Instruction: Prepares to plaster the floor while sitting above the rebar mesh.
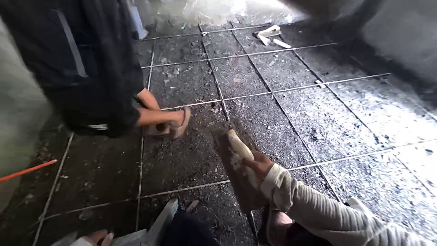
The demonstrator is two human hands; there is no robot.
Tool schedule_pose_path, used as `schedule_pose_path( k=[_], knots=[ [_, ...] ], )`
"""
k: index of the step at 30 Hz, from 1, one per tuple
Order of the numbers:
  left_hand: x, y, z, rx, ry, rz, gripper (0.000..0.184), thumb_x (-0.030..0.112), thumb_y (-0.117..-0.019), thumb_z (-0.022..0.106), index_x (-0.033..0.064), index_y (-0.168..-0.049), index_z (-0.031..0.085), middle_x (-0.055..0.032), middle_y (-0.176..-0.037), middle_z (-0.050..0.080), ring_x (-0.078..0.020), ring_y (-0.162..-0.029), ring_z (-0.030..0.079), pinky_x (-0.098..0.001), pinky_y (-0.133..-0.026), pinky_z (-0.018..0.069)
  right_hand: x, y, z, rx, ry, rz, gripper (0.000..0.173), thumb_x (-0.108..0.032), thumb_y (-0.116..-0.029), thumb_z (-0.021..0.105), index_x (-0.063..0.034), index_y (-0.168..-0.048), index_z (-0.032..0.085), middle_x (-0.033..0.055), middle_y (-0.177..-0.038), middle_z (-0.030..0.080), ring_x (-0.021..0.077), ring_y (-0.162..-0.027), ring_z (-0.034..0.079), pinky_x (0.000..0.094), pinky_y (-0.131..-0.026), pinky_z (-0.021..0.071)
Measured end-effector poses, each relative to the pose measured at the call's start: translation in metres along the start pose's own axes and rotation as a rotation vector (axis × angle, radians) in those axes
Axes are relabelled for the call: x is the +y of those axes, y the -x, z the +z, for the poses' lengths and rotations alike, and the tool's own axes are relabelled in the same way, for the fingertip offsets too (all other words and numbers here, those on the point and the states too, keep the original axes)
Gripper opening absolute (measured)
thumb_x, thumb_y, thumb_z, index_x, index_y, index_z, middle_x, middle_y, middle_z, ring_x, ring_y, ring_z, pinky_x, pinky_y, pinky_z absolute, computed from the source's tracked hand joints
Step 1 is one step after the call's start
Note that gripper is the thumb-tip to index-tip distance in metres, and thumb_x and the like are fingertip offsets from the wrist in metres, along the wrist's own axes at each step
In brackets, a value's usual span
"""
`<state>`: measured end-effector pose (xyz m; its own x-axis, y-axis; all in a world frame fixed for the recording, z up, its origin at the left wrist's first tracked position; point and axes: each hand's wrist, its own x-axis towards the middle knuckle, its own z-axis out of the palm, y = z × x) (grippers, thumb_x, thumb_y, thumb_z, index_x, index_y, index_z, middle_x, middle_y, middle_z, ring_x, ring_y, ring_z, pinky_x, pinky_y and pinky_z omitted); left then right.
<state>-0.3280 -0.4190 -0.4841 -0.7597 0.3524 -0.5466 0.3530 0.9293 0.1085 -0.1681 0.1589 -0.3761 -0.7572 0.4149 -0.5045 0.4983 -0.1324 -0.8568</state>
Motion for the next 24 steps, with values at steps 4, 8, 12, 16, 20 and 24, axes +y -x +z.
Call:
schedule_pose_path(
  k=[4, 8, 12, 16, 20, 24],
  knots=[
    [-0.009, -0.002, 0.008, 0.043, -0.013, 0.024, 0.044, 0.032, -0.1043, 0.053, -0.0076, -0.104, 0.071, -0.0320, -0.103, 0.071, -0.0482, -0.103, 0.070, -0.0673, -0.093, 0.0506, -0.004, -0.001, 0.005, 0.033, -0.148, 0.075, 0.023, -0.010, -0.1033, 0.060, 0.0044, -0.121, 0.058, 0.0110, -0.084, 0.068, 0.0178, -0.064, 0.067, 0.0322, -0.061, 0.0603],
    [-0.009, -0.003, 0.010, 0.040, -0.036, 0.010, 0.046, 0.034, -0.1047, 0.051, -0.0072, -0.102, 0.071, -0.0310, -0.102, 0.072, -0.0478, -0.102, 0.070, -0.0670, -0.092, 0.0512, -0.010, -0.001, 0.007, 0.073, -0.208, 0.134, 0.023, -0.012, -0.1050, 0.057, 0.0043, -0.121, 0.059, 0.0111, -0.085, 0.068, 0.0181, -0.066, 0.067, 0.0328, -0.063, 0.0599],
    [0.041, 0.013, -0.030, -0.159, -0.028, -0.157, 0.053, 0.036, -0.1093, 0.043, -0.0108, -0.120, 0.064, -0.0337, -0.119, 0.067, -0.0474, -0.117, 0.064, -0.0627, -0.103, 0.0459, -0.011, -0.001, 0.006, 0.129, -0.246, 0.162, 0.022, -0.014, -0.1041, 0.058, 0.0034, -0.117, 0.062, 0.0117, -0.083, 0.069, 0.0190, -0.065, 0.067, 0.0342, -0.061, 0.0590],
    [0.032, 0.012, -0.022, -0.090, -0.051, -0.095, 0.051, 0.036, -0.1087, 0.045, -0.0100, -0.115, 0.067, -0.0338, -0.113, 0.069, -0.0477, -0.112, 0.067, -0.0631, -0.099, 0.0487, -0.011, -0.001, 0.008, 0.133, -0.254, 0.164, 0.022, -0.015, -0.1041, 0.058, 0.0023, -0.117, 0.061, 0.0114, -0.084, 0.069, 0.0187, -0.066, 0.067, 0.0337, -0.061, 0.0595],
    [0.019, 0.008, -0.014, -0.126, -0.021, -0.110, 0.059, 0.044, -0.1083, 0.041, -0.0090, -0.122, 0.064, -0.0351, -0.119, 0.066, -0.0489, -0.118, 0.063, -0.0640, -0.104, 0.0450, -0.015, -0.004, 0.020, 0.130, -0.281, 0.148, 0.021, -0.012, -0.1041, 0.058, 0.0036, -0.118, 0.060, 0.0125, -0.085, 0.069, 0.0190, -0.067, 0.068, 0.0342, -0.062, 0.0597],
    [0.017, 0.005, -0.007, -0.090, -0.001, -0.120, 0.058, 0.044, -0.1077, 0.043, -0.0082, -0.120, 0.065, -0.0338, -0.119, 0.066, -0.0483, -0.118, 0.063, -0.0635, -0.104, 0.0455, -0.021, -0.011, 0.028, 0.122, -0.293, 0.157, 0.023, -0.014, -0.1043, 0.058, 0.0044, -0.118, 0.060, 0.0135, -0.087, 0.068, 0.0195, -0.069, 0.067, 0.0348, -0.065, 0.0587]
  ],
)
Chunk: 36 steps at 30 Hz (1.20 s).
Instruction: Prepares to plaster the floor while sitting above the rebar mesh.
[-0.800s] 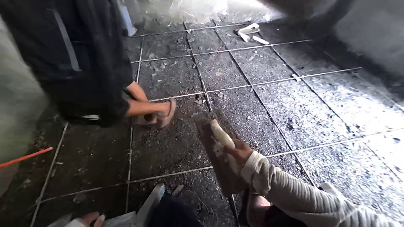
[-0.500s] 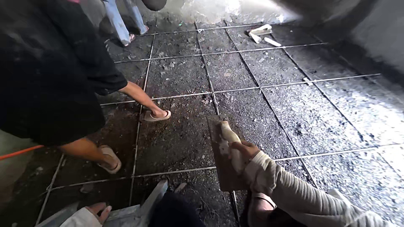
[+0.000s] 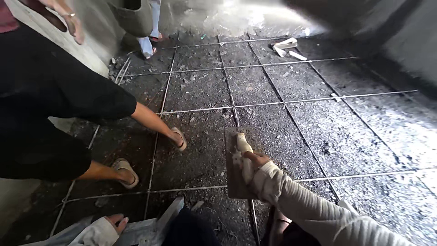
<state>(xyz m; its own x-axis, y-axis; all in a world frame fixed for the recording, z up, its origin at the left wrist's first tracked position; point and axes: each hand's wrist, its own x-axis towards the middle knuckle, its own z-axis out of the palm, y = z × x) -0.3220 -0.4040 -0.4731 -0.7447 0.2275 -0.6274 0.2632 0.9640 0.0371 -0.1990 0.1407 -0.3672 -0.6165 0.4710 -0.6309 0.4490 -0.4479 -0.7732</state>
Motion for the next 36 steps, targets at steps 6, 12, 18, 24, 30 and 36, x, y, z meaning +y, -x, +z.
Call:
schedule_pose_path(
  k=[6, 12, 18, 24, 30, 36],
  knots=[
    [-0.012, -0.009, 0.007, 0.014, -0.085, 0.000, 0.050, 0.042, -0.1077, 0.046, -0.0011, -0.116, 0.070, -0.0268, -0.116, 0.071, -0.0417, -0.116, 0.067, -0.0607, -0.102, 0.0488, -0.001, 0.003, 0.011, 0.031, -0.030, 0.057, 0.028, -0.016, -0.1034, 0.060, 0.0043, -0.123, 0.059, 0.0160, -0.092, 0.069, 0.0218, -0.072, 0.069, 0.0362, -0.067, 0.0597],
    [0.010, 0.005, -0.005, -0.005, 0.024, -0.063, 0.055, 0.042, -0.1075, 0.045, -0.0071, -0.123, 0.065, -0.0335, -0.122, 0.066, -0.0471, -0.121, 0.062, -0.0625, -0.107, 0.0440, 0.000, 0.003, 0.012, 0.044, -0.037, 0.076, 0.027, -0.017, -0.1035, 0.059, 0.0033, -0.121, 0.059, 0.0137, -0.088, 0.069, 0.0205, -0.069, 0.068, 0.0353, -0.064, 0.0590],
    [-0.002, -0.004, -0.005, -0.026, -0.078, 0.020, 0.050, 0.039, -0.1095, 0.043, -0.0033, -0.119, 0.068, -0.0283, -0.119, 0.069, -0.0427, -0.118, 0.065, -0.0606, -0.104, 0.0472, 0.001, -0.002, 0.011, 0.067, -0.041, 0.079, 0.028, -0.017, -0.1040, 0.056, 0.0032, -0.122, 0.059, 0.0145, -0.090, 0.069, 0.0211, -0.070, 0.068, 0.0361, -0.064, 0.0586],
    [0.010, 0.004, -0.016, -0.052, -0.005, -0.056, 0.051, 0.041, -0.1091, 0.044, -0.0022, -0.124, 0.067, -0.0273, -0.123, 0.068, -0.0401, -0.122, 0.064, -0.0580, -0.108, 0.0448, 0.017, 0.001, 0.009, 0.041, -0.095, -0.020, 0.027, -0.020, -0.1020, 0.057, 0.0012, -0.118, 0.060, 0.0120, -0.089, 0.069, 0.0196, -0.073, 0.068, 0.0363, -0.063, 0.0594],
    [-0.052, -0.056, 0.060, 0.149, -0.036, -0.045, 0.054, 0.057, -0.0999, 0.048, 0.0110, -0.104, 0.076, -0.0170, -0.102, 0.075, -0.0350, -0.105, 0.071, -0.0621, -0.094, 0.0528, 0.027, -0.005, 0.011, 0.037, -0.097, -0.017, 0.029, -0.024, -0.1024, 0.056, 0.0006, -0.117, 0.061, 0.0120, -0.088, 0.069, 0.0206, -0.073, 0.069, 0.0384, -0.064, 0.0603],
    [0.000, -0.008, -0.004, -0.078, -0.044, -0.103, 0.055, 0.049, -0.1080, 0.041, 0.0042, -0.126, 0.067, -0.0227, -0.125, 0.069, -0.0372, -0.124, 0.063, -0.0592, -0.108, 0.0448, 0.019, -0.003, 0.022, 0.093, -0.146, 0.008, 0.027, -0.021, -0.1029, 0.056, 0.0016, -0.117, 0.058, 0.0131, -0.084, 0.068, 0.0212, -0.066, 0.068, 0.0374, -0.058, 0.0596]
  ],
)
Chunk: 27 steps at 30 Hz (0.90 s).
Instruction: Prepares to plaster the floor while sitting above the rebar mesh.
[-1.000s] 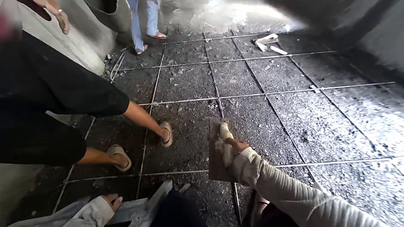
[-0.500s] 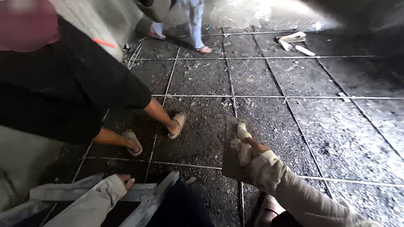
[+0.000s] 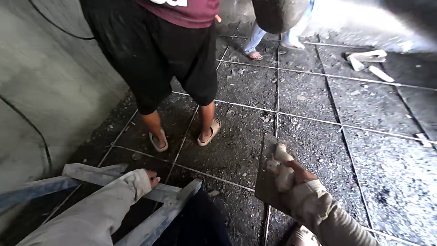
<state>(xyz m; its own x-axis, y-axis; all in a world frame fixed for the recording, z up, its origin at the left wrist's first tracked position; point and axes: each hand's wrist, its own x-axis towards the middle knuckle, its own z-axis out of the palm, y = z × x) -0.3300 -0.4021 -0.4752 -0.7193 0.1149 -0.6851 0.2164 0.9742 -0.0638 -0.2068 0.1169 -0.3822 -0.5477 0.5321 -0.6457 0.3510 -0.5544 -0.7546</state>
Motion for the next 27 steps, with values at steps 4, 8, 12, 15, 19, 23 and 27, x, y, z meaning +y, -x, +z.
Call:
schedule_pose_path(
  k=[4, 8, 12, 15, 19, 23, 27],
  knots=[
    [0.000, -0.001, -0.002, -0.010, 0.004, 0.033, 0.052, 0.043, -0.1089, 0.043, -0.0009, -0.122, 0.067, -0.0254, -0.121, 0.069, -0.0384, -0.120, 0.065, -0.0570, -0.107, 0.0462, 0.000, -0.007, -0.002, 0.019, 0.035, -0.009, 0.030, -0.020, -0.1012, 0.059, 0.0022, -0.122, 0.058, 0.0149, -0.087, 0.070, 0.0239, -0.067, 0.069, 0.0398, -0.059, 0.0604],
    [-0.002, -0.005, 0.000, -0.035, -0.022, 0.011, 0.052, 0.045, -0.1084, 0.043, 0.0021, -0.124, 0.067, -0.0224, -0.123, 0.069, -0.0359, -0.122, 0.065, -0.0557, -0.107, 0.0469, 0.000, -0.005, -0.004, 0.032, 0.029, -0.006, 0.029, -0.018, -0.0999, 0.060, 0.0029, -0.120, 0.058, 0.0155, -0.086, 0.070, 0.0239, -0.066, 0.070, 0.0392, -0.059, 0.0608],
    [-0.043, -0.051, 0.061, 0.272, -0.068, 0.072, 0.055, 0.058, -0.1011, 0.046, 0.0120, -0.102, 0.076, -0.0136, -0.099, 0.076, -0.0297, -0.099, 0.073, -0.0565, -0.090, 0.0564, 0.000, -0.006, -0.005, 0.022, -0.001, 0.024, 0.028, -0.019, -0.1009, 0.058, 0.0019, -0.120, 0.056, 0.0151, -0.085, 0.069, 0.0242, -0.065, 0.069, 0.0398, -0.059, 0.0600],
    [-0.059, -0.073, 0.080, 0.301, -0.066, 0.062, 0.054, 0.062, -0.0980, 0.047, 0.0167, -0.096, 0.076, -0.0099, -0.093, 0.075, -0.0269, -0.096, 0.073, -0.0571, -0.088, 0.0568, 0.001, -0.011, -0.007, 0.013, -0.010, 0.037, 0.028, -0.018, -0.1006, 0.059, 0.0025, -0.120, 0.056, 0.0157, -0.084, 0.069, 0.0248, -0.066, 0.069, 0.0404, -0.059, 0.0605],
    [-0.015, -0.018, 0.015, 0.010, -0.057, 0.012, 0.055, 0.050, -0.1072, 0.042, 0.0048, -0.121, 0.069, -0.0201, -0.121, 0.070, -0.0337, -0.120, 0.066, -0.0553, -0.106, 0.0477, -0.002, -0.008, -0.003, 0.023, 0.020, 0.047, 0.028, -0.017, -0.1012, 0.058, 0.0029, -0.120, 0.056, 0.0155, -0.084, 0.069, 0.0245, -0.065, 0.068, 0.0404, -0.059, 0.0600],
    [0.002, 0.004, -0.004, 0.009, -0.039, 0.022, 0.051, 0.045, -0.1080, 0.044, 0.0013, -0.119, 0.069, -0.0221, -0.119, 0.071, -0.0352, -0.118, 0.067, -0.0548, -0.104, 0.0487, -0.002, -0.009, -0.002, 0.006, 0.022, 0.050, 0.027, -0.018, -0.1018, 0.057, 0.0025, -0.119, 0.057, 0.0153, -0.083, 0.069, 0.0240, -0.064, 0.068, 0.0396, -0.058, 0.0600],
    [0.006, 0.008, -0.007, 0.033, -0.040, 0.040, 0.053, 0.045, -0.1082, 0.042, 0.0010, -0.118, 0.069, -0.0234, -0.117, 0.071, -0.0373, -0.116, 0.067, -0.0579, -0.103, 0.0488, 0.002, -0.009, -0.002, 0.017, 0.010, 0.049, 0.028, -0.020, -0.1007, 0.058, 0.0013, -0.120, 0.058, 0.0148, -0.085, 0.068, 0.0241, -0.066, 0.068, 0.0405, -0.059, 0.0596]
  ],
)
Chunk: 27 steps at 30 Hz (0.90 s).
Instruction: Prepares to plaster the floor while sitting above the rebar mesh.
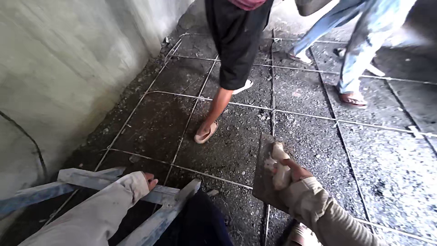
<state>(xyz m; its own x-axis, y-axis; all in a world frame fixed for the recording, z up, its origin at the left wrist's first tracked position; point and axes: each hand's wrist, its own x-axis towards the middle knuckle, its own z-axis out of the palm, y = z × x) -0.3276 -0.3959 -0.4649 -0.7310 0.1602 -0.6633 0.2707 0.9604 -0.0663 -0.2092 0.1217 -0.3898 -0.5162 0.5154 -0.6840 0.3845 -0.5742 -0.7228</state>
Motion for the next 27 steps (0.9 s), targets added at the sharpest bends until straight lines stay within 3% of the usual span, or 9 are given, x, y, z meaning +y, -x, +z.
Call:
schedule_pose_path(
  k=[3, 8, 12, 18, 20, 22, 24, 26, 27],
  knots=[
    [0.001, 0.003, -0.005, -0.077, 0.017, -0.035, 0.055, 0.047, -0.1091, 0.040, 0.0014, -0.126, 0.066, -0.0237, -0.125, 0.068, -0.0375, -0.123, 0.063, -0.0579, -0.108, 0.0451, 0.004, 0.004, 0.002, 0.020, 0.009, -0.019, 0.028, -0.021, -0.1015, 0.057, 0.0010, -0.120, 0.058, 0.0141, -0.086, 0.068, 0.0231, -0.068, 0.068, 0.0401, -0.060, 0.0597],
    [-0.003, -0.006, 0.002, -0.064, 0.066, -0.029, 0.054, 0.045, -0.1088, 0.041, 0.0002, -0.124, 0.067, -0.0249, -0.122, 0.068, -0.0391, -0.122, 0.063, -0.0595, -0.107, 0.0450, 0.007, 0.001, -0.001, -0.008, 0.007, -0.063, 0.023, -0.017, -0.1011, 0.054, 0.0004, -0.115, 0.058, 0.0121, -0.081, 0.067, 0.0211, -0.063, 0.067, 0.0382, -0.057, 0.0592],
    [-0.039, -0.049, 0.059, 0.157, 0.038, 0.016, 0.054, 0.055, -0.1015, 0.046, 0.0089, -0.103, 0.075, -0.0177, -0.100, 0.074, -0.0348, -0.102, 0.072, -0.0605, -0.092, 0.0538, 0.007, -0.003, -0.002, -0.010, -0.015, -0.044, 0.024, -0.017, -0.1017, 0.053, 0.0017, -0.115, 0.057, 0.0140, -0.081, 0.068, 0.0236, -0.064, 0.068, 0.0403, -0.059, 0.0596],
    [-0.001, -0.004, -0.003, -0.085, 0.034, -0.034, 0.054, 0.047, -0.1084, 0.041, 0.0019, -0.122, 0.067, -0.0230, -0.121, 0.069, -0.0373, -0.121, 0.065, -0.0584, -0.105, 0.0466, 0.007, -0.004, -0.006, -0.009, 0.053, -0.086, 0.021, -0.012, -0.0988, 0.059, 0.0028, -0.113, 0.060, 0.0138, -0.082, 0.069, 0.0224, -0.065, 0.069, 0.0386, -0.059, 0.0607],
    [-0.009, -0.014, 0.010, -0.052, 0.030, -0.026, 0.056, 0.051, -0.1070, 0.041, 0.0050, -0.120, 0.069, -0.0209, -0.118, 0.071, -0.0361, -0.117, 0.066, -0.0588, -0.103, 0.0484, 0.007, -0.009, -0.009, -0.021, 0.064, -0.099, 0.021, -0.011, -0.0978, 0.060, 0.0028, -0.114, 0.060, 0.0133, -0.081, 0.069, 0.0216, -0.065, 0.069, 0.0381, -0.058, 0.0604],
    [-0.023, -0.033, 0.034, 0.050, 0.025, -0.016, 0.056, 0.056, -0.1031, 0.044, 0.0096, -0.110, 0.074, -0.0169, -0.107, 0.074, -0.0335, -0.107, 0.070, -0.0592, -0.096, 0.0531, 0.003, -0.016, -0.007, -0.010, 0.074, -0.099, 0.024, -0.012, -0.0971, 0.061, 0.0019, -0.116, 0.060, 0.0131, -0.082, 0.069, 0.0217, -0.065, 0.068, 0.0385, -0.058, 0.0597],
    [-0.021, -0.028, 0.030, 0.066, 0.017, -0.002, 0.056, 0.055, -0.1031, 0.044, 0.0081, -0.109, 0.074, -0.0175, -0.105, 0.074, -0.0333, -0.106, 0.071, -0.0582, -0.095, 0.0538, -0.002, -0.021, -0.003, 0.004, 0.088, -0.094, 0.025, -0.012, -0.0970, 0.061, 0.0016, -0.117, 0.059, 0.0132, -0.083, 0.069, 0.0216, -0.065, 0.068, 0.0387, -0.058, 0.0597],
    [-0.003, -0.008, -0.006, -0.109, 0.012, -0.026, 0.055, 0.050, -0.1075, 0.041, 0.0038, -0.123, 0.068, -0.0207, -0.122, 0.070, -0.0346, -0.121, 0.065, -0.0565, -0.106, 0.0475, -0.009, -0.027, -0.002, 0.003, 0.109, -0.076, 0.023, -0.013, -0.0988, 0.060, 0.0015, -0.116, 0.059, 0.0125, -0.082, 0.069, 0.0208, -0.064, 0.068, 0.0378, -0.058, 0.0597],
    [0.001, -0.004, -0.013, -0.132, 0.008, -0.027, 0.054, 0.048, -0.1080, 0.041, 0.0029, -0.124, 0.067, -0.0212, -0.124, 0.069, -0.0350, -0.122, 0.064, -0.0561, -0.106, 0.0470, -0.011, -0.030, -0.002, 0.004, 0.108, -0.066, 0.023, -0.014, -0.0992, 0.060, 0.0015, -0.116, 0.060, 0.0123, -0.081, 0.069, 0.0208, -0.064, 0.068, 0.0377, -0.058, 0.0598]
  ],
)
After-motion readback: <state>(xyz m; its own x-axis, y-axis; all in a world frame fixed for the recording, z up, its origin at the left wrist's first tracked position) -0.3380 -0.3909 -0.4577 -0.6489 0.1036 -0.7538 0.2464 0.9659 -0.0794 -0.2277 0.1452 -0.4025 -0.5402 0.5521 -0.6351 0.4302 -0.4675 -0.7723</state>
